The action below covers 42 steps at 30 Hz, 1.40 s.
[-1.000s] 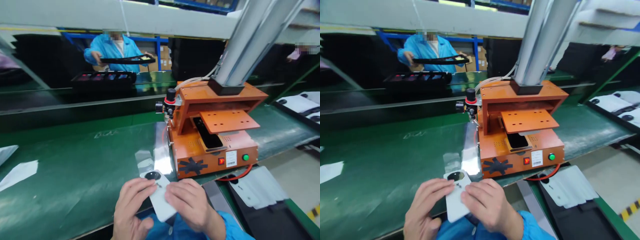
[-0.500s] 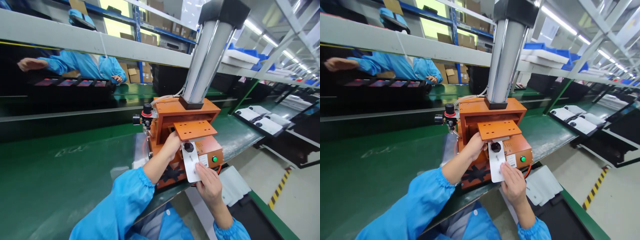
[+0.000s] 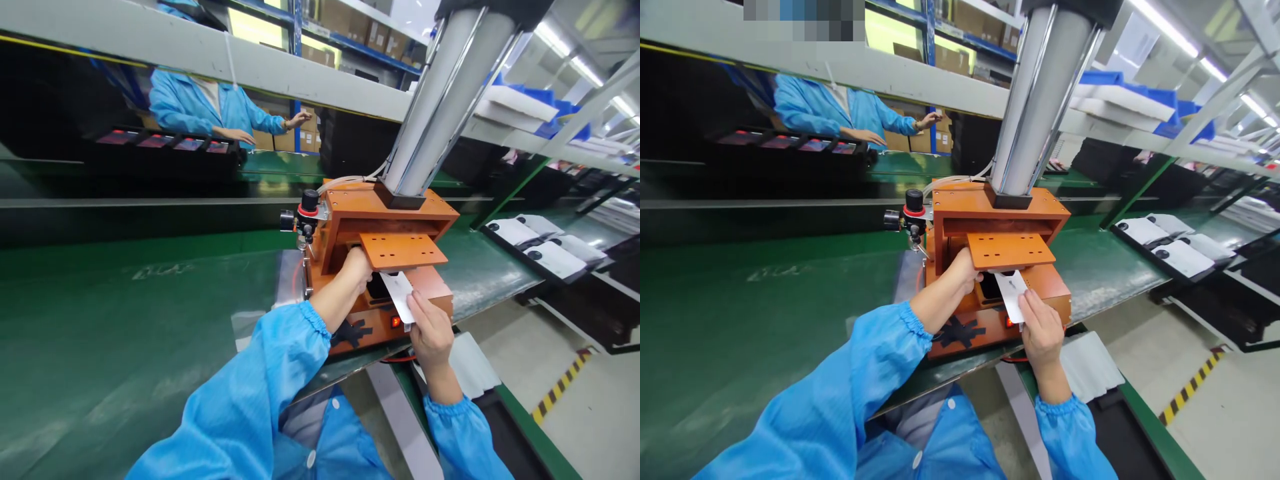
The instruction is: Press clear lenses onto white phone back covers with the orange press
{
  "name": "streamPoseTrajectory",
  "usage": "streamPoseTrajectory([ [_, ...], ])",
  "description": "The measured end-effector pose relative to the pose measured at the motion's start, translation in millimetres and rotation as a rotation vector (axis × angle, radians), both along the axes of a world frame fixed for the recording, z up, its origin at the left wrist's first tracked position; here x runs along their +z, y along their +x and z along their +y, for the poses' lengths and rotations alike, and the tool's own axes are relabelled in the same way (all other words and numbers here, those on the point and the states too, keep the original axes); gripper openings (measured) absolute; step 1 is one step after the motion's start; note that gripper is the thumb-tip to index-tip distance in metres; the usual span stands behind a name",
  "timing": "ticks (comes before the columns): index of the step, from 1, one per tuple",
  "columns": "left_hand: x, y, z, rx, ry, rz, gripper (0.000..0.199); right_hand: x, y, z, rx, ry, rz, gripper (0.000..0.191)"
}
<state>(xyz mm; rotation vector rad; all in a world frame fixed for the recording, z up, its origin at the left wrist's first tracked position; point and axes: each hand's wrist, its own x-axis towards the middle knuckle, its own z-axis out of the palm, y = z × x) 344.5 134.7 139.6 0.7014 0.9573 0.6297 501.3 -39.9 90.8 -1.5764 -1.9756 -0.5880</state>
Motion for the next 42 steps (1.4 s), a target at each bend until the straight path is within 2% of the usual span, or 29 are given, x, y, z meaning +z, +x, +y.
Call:
streamPoseTrajectory([
  [2,2.7,-14.7,-16.5,-0.048,0.002,0.007,0.027,-3.0,1.2,1.0,-0.003,0.001,0.000,0.070],
  [5,5.1,-54.3,-59.3,-0.192,0.047,0.001,0.015,-4.1,2.3,3.6,-0.001,-0.004,0.036,0.065],
  [7,6.6,-87.7,-94.1,-0.380,0.181,-0.016,0.019,-0.8,1.7,10.0,0.005,0.002,0.061,0.062],
  [9,7.4,-118.4,-127.1,-0.617,0.289,0.082,0.022,4.9,-0.1,21.8,0.012,-0.009,0.065,0.058],
  [11,5.2,-139.7,-154.4,-0.769,0.407,0.172,0.023,10.4,-1.9,38.2,0.032,-0.075,0.032,0.051],
  [13,-2.2,-150.2,-175.7,-0.790,0.451,0.200,0.027,13.7,-3.1,55.8,0.060,-0.155,-0.029,0.043],
  [16,-19.7,-154.0,-197.3,-0.644,0.409,0.195,0.034,15.6,-3.6,75.1,0.103,-0.236,-0.119,0.034],
  [18,-30.2,-155.5,-204.9,-0.556,0.430,0.216,0.038,17.4,-3.9,80.1,0.117,-0.285,-0.151,0.033],
  [20,-37.4,-158.9,-207.8,-0.523,0.482,0.243,0.038,20.2,-4.2,80.6,0.119,-0.332,-0.170,0.033],
  [26,-45.4,-170.1,-207.3,-0.471,0.544,0.220,0.042,24.6,-6.1,80.3,0.061,-0.459,-0.203,0.038],
  [33,-46.5,-172.9,-205.9,-0.494,0.699,0.242,0.039,22.9,-0.1,83.8,0.054,-0.600,-0.215,0.047],
  [38,-47.0,-171.9,-200.9,-0.549,0.941,0.262,0.030,27.6,5.8,85.0,0.133,-0.690,-0.203,0.061],
  [42,-50.9,-166.4,-197.3,-0.591,1.131,0.403,0.018,26.5,-8.1,78.2,0.051,-0.671,-0.120,0.056],
])
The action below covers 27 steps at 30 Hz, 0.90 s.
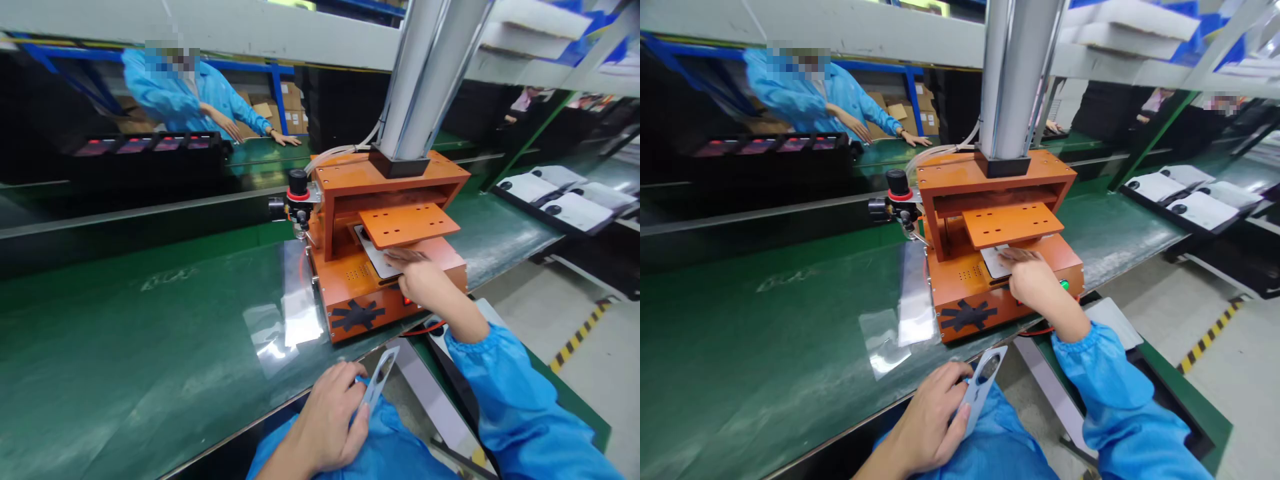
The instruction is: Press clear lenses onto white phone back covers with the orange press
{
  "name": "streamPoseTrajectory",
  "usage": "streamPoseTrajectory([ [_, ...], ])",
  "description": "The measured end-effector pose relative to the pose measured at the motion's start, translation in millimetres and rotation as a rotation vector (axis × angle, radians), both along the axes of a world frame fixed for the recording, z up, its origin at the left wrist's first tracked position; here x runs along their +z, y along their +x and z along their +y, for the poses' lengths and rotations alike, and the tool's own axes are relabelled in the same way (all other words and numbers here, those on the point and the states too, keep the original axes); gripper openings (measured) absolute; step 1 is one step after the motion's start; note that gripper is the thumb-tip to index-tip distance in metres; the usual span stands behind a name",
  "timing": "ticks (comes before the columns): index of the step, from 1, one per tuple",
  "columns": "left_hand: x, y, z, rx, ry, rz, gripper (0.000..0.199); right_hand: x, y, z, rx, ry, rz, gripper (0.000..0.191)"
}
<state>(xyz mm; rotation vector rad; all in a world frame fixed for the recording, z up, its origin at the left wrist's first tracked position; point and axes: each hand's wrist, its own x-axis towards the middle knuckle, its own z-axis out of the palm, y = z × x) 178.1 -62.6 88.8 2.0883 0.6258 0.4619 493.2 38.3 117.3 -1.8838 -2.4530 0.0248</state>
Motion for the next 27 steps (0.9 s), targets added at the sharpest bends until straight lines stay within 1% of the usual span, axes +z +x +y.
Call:
streamPoseTrajectory([
  [2,-2.3,2.8,2.4,-0.013,0.096,0.048,0.014,-3.8,-8.3,-14.3,-0.076,0.084,0.063,0.055],
  [3,-3.3,3.9,3.8,-0.013,0.136,0.067,0.014,-7.3,-10.7,-25.6,-0.131,0.164,0.104,0.054],
  [5,-5.3,5.5,6.8,0.002,0.185,0.097,0.015,-18.7,-9.8,-55.7,-0.288,0.379,0.203,0.048],
  [6,-6.2,6.4,8.3,0.011,0.199,0.110,0.016,-26.6,-6.1,-73.2,-0.384,0.493,0.254,0.043],
  [7,-7.0,7.6,9.5,0.014,0.210,0.120,0.016,-35.5,-0.5,-91.2,-0.479,0.571,0.299,0.040],
  [9,-8.2,11.1,11.3,0.008,0.226,0.139,0.016,-53.8,14.1,-124.3,-0.632,0.623,0.334,0.037],
  [10,-8.4,13.5,11.7,0.003,0.233,0.150,0.017,-61.9,21.7,-137.7,-0.671,0.609,0.313,0.039],
  [12,-8.2,18.6,11.8,0.001,0.251,0.178,0.018,-73.5,34.0,-155.9,-0.689,0.570,0.238,0.044],
  [14,-7.5,23.2,11.6,0.008,0.276,0.207,0.019,-78.6,41.1,-162.5,-0.664,0.540,0.183,0.049],
  [18,-7.5,27.7,12.4,0.013,0.311,0.247,0.019,-77.4,48.9,-155.2,-0.588,0.493,0.166,0.053],
  [20,-7.8,27.5,13.5,0.008,0.304,0.272,0.021,-75.0,53.3,-150.2,-0.562,0.478,0.135,0.054],
  [22,-6.4,25.9,14.1,0.010,0.272,0.281,0.023,-71.3,55.0,-149.2,-0.558,0.469,0.135,0.052],
  [24,-3.0,23.1,13.1,0.006,0.202,0.216,0.025,-66.0,47.9,-155.5,-0.575,0.497,0.217,0.046],
  [25,-0.9,21.7,11.8,-0.004,0.157,0.151,0.025,-63.1,39.2,-162.2,-0.578,0.513,0.300,0.042],
  [26,1.1,20.6,9.8,-0.016,0.104,0.075,0.026,-60.5,26.9,-171.2,-0.569,0.500,0.420,0.036],
  [27,2.6,20.1,7.2,-0.030,0.047,-0.003,0.027,-58.5,11.1,-182.3,-0.552,0.453,0.571,0.031],
])
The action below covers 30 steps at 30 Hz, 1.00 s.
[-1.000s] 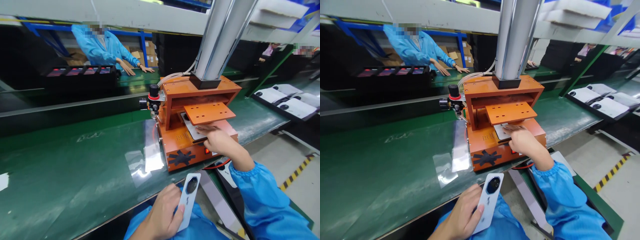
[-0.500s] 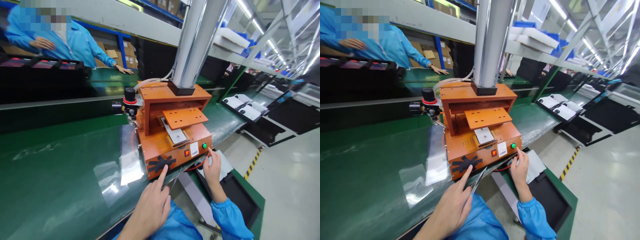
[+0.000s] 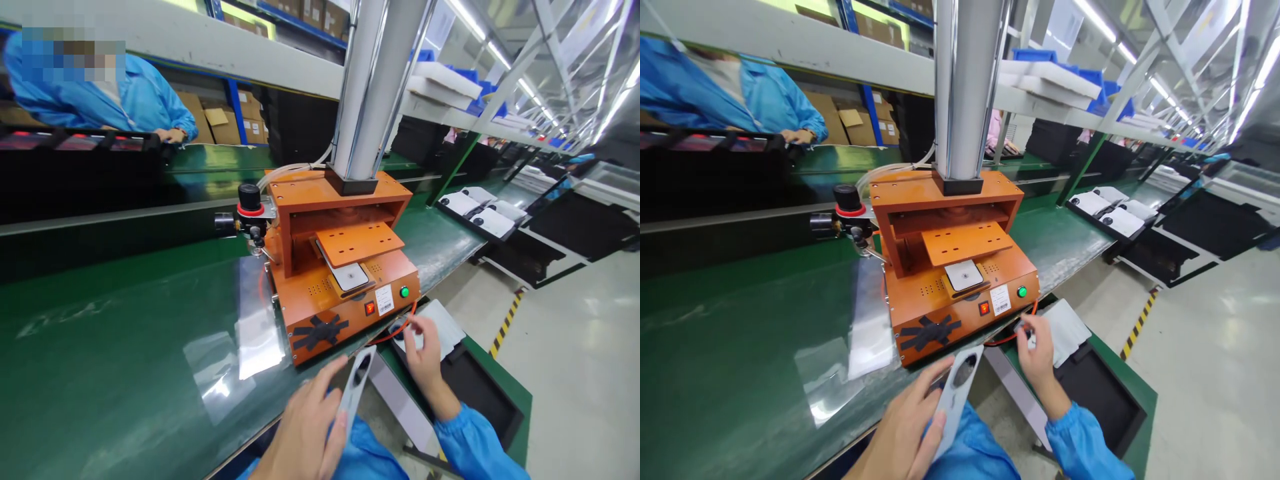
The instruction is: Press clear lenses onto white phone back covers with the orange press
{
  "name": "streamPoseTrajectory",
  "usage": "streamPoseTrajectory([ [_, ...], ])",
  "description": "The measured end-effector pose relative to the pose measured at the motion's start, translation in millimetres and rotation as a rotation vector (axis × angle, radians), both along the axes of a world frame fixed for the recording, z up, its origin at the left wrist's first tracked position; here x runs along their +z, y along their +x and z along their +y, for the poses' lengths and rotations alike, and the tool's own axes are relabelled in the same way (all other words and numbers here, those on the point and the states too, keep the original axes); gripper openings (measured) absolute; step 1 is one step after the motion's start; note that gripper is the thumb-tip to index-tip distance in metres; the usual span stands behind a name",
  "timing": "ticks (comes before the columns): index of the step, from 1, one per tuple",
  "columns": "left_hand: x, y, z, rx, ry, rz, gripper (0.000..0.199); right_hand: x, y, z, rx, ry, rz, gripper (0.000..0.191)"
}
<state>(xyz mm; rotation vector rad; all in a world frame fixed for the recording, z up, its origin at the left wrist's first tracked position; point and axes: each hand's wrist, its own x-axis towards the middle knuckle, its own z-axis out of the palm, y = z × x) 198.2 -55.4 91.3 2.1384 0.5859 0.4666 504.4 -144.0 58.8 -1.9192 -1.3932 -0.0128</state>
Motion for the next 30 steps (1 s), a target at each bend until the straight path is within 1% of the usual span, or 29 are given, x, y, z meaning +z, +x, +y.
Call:
streamPoseTrajectory([
  [1,0.6,0.3,-3.2,-0.015,-0.058,-0.066,0.028,1.1,-18.4,-12.5,0.100,-0.050,0.188,0.029],
  [2,0.0,1.5,-6.9,-0.024,-0.114,-0.110,0.030,1.2,-38.4,-25.6,0.217,-0.146,0.422,0.037],
  [3,-1.7,3.6,-11.2,-0.026,-0.165,-0.128,0.032,-0.1,-58.5,-38.5,0.302,-0.269,0.678,0.052],
  [4,-4.5,6.5,-15.8,-0.030,-0.208,-0.126,0.033,-2.7,-77.2,-50.3,0.352,-0.412,0.921,0.062],
  [5,-8.1,9.8,-20.6,-0.043,-0.238,-0.101,0.033,-6.7,-93.1,-60.5,0.376,-0.484,1.109,0.069],
  [6,-12.0,13.1,-25.5,-0.061,-0.257,-0.053,0.034,-11.8,-104.7,-69.1,0.364,-0.513,1.239,0.069],
  [8,-19.6,18.1,-34.3,-0.109,-0.270,0.079,0.032,-23.9,-112.3,-82.7,0.291,-0.504,1.361,0.056],
  [9,-22.6,18.8,-37.6,-0.134,-0.264,0.139,0.029,-29.8,-107.7,-88.9,0.242,-0.498,1.376,0.047],
  [11,-27.0,15.3,-40.7,-0.169,-0.234,0.195,0.032,-39.4,-84.0,-102.7,0.142,-0.504,1.379,0.038],
  [13,-29.5,5.0,-39.3,-0.176,-0.171,0.148,0.035,-45.9,-46.3,-118.4,0.045,-0.526,1.312,0.042],
  [14,-30.4,-2.3,-37.4,-0.161,-0.121,0.099,0.032,-48.5,-24.5,-126.2,-0.034,-0.562,1.203,0.047],
  [15,-31.2,-10.7,-34.9,-0.131,-0.066,0.047,0.027,-51.0,-2.2,-133.2,-0.107,-0.609,1.019,0.052],
  [17,-32.6,-30.0,-29.3,-0.043,0.040,-0.040,0.021,-56.0,40.2,-142.7,-0.258,-0.685,0.436,0.063],
  [18,-33.3,-40.4,-26.2,0.013,0.088,-0.063,0.020,-58.8,58.4,-144.5,-0.314,-0.710,0.280,0.063],
  [20,-34.5,-61.7,-19.2,0.144,0.175,-0.064,0.024,-65.5,85.8,-141.7,-0.369,-0.773,0.054,0.056],
  [23,-36.8,-92.6,-6.2,0.376,0.347,0.022,0.027,-80.8,103.5,-126.6,-0.327,-0.899,-0.122,0.036],
  [24,-37.8,-101.8,-1.4,0.450,0.404,0.064,0.027,-87.1,105.0,-120.7,-0.302,-0.942,-0.166,0.031],
  [26,-40.5,-117.6,7.5,0.569,0.493,0.144,0.029,-100.4,105.3,-110.4,-0.262,-1.023,-0.225,0.028],
  [28,-44.4,-128.5,14.4,0.635,0.529,0.209,0.037,-112.7,106.4,-103.4,-0.233,-1.087,-0.260,0.029],
  [30,-48.8,-133.5,18.3,0.638,0.533,0.245,0.045,-122.5,110.0,-99.8,-0.211,-1.134,-0.284,0.031],
])
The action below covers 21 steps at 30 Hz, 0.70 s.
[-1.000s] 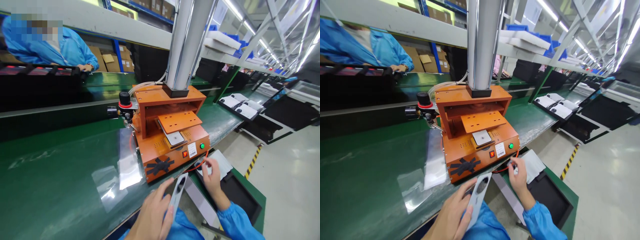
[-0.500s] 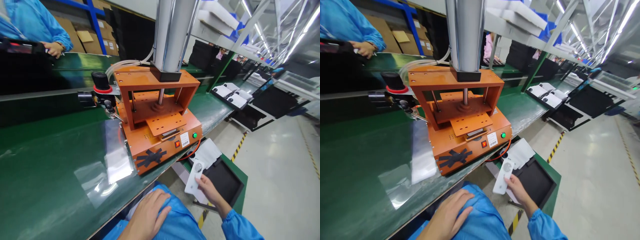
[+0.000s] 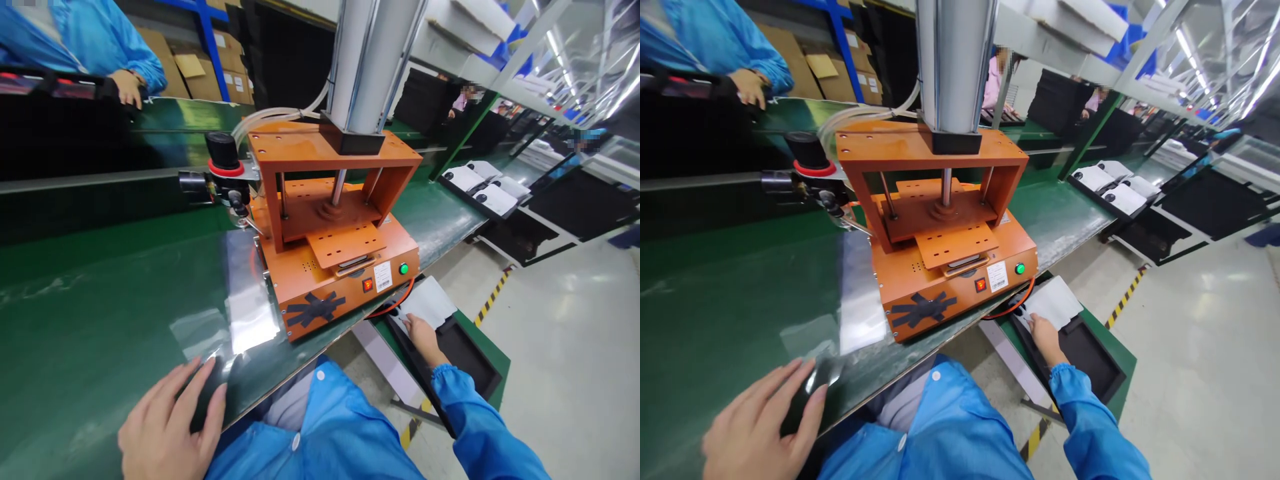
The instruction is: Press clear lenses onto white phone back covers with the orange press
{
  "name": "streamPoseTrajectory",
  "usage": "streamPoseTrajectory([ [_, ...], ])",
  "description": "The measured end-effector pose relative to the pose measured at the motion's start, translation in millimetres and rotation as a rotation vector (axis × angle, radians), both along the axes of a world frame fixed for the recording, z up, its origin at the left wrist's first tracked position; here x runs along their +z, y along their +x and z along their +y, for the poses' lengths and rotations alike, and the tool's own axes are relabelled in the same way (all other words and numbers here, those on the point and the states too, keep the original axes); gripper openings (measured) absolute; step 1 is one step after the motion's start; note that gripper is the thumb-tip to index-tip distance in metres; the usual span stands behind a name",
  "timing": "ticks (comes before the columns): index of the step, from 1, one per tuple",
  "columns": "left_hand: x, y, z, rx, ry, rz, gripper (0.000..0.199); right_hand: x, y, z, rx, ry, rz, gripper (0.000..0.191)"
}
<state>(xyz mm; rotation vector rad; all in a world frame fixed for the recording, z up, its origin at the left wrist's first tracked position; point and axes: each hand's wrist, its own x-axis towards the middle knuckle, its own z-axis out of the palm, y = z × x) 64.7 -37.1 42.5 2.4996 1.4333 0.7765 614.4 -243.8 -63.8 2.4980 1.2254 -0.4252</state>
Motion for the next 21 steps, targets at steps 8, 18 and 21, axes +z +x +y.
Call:
streamPoseTrajectory([
  [8,-5.7,11.0,-2.8,0.003,-0.113,0.073,0.066,-13.4,6.8,-0.9,0.039,-0.054,-0.089,0.039],
  [18,-4.5,15.1,-5.0,0.025,-0.159,0.168,0.046,14.9,-6.1,9.5,0.318,0.125,-0.302,0.038],
  [21,-0.7,16.3,-5.2,0.056,-0.192,0.198,0.043,17.7,-38.7,25.3,0.760,0.439,-0.067,0.025],
])
